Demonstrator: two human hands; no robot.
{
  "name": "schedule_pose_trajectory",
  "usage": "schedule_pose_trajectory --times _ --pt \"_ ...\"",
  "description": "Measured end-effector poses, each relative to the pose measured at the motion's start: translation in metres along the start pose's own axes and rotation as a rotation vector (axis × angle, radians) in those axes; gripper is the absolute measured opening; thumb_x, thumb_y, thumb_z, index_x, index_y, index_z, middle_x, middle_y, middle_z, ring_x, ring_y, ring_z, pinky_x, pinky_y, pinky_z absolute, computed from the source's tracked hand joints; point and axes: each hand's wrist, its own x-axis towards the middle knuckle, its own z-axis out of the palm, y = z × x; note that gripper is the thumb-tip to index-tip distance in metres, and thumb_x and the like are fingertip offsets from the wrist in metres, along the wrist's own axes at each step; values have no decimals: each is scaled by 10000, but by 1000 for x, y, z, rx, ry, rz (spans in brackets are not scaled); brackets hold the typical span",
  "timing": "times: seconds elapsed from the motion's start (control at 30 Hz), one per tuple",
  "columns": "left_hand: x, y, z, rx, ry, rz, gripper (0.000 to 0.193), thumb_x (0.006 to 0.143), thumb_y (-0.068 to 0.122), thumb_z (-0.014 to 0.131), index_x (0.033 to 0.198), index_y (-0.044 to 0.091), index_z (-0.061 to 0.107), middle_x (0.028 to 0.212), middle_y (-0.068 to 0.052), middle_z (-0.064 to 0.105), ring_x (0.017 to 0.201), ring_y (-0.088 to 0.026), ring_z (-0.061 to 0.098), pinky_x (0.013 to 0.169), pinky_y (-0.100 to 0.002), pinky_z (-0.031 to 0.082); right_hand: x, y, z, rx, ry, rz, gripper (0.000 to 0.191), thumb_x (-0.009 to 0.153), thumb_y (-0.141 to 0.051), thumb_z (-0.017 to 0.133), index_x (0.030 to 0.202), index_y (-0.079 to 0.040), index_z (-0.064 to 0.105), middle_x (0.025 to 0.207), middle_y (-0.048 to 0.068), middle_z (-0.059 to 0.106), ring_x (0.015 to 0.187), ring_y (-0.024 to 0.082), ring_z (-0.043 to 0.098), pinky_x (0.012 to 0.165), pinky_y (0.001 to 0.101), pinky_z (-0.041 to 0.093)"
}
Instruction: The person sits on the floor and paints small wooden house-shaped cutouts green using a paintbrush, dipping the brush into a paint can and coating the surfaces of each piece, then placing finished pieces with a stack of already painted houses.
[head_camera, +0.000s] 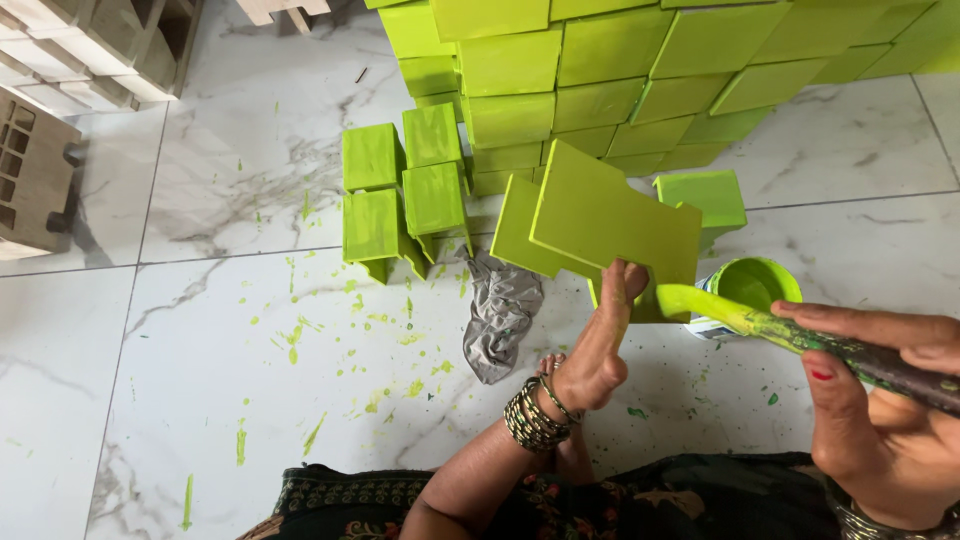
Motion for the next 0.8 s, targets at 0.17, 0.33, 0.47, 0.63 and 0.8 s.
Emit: schedule_pose_trajectory --times 0.17,0.33,0.47,0.63,0.8 --pt "-6 -7 3 97 -15 -17 1206 978 874 256 1639 -37 -176 1757 -375 15 1675 -470 152 1382 -543 148 7 -1 5 -34 17 -152 228 1127 -3 641 1212 139 485 1202 250 671 1094 308 749 1064 359 642" --pt "-9 -11 9 151 -28 -33 1231 962 896 248 1646 -38 -170 1756 -391 32 1648 -486 201 1385 -574 173 6 0 9 -22 57 -158 236 1121 -3 650 1207 141 484 1170 261 674 1055 304 750 1037 356 642" --pt "-10 -10 10 165 -53 -47 1232 955 902 246 1653 -26 -165 1759 -381 8 1645 -494 205 1378 -586 193 3 5 8 -36 68 -195 223 1142 -16 652 1204 148 515 1168 266 687 1045 308 757 1029 343 639" --pt "-8 -8 12 110 -39 -5 1216 969 884 265 1642 -18 -195 1777 -356 -93 1650 -472 69 1358 -554 149 2 4 3 -65 68 -217 223 1159 -53 643 1210 153 576 1177 264 696 1081 303 774 1037 312 657" --pt "-8 -7 11 62 -33 -21 1203 982 870 272 1626 -13 -232 1773 -346 -76 1650 -461 60 1351 -546 131 3 1 11 -49 77 -161 251 1050 -48 683 1137 164 580 1074 285 704 921 272 766 875 282 641"
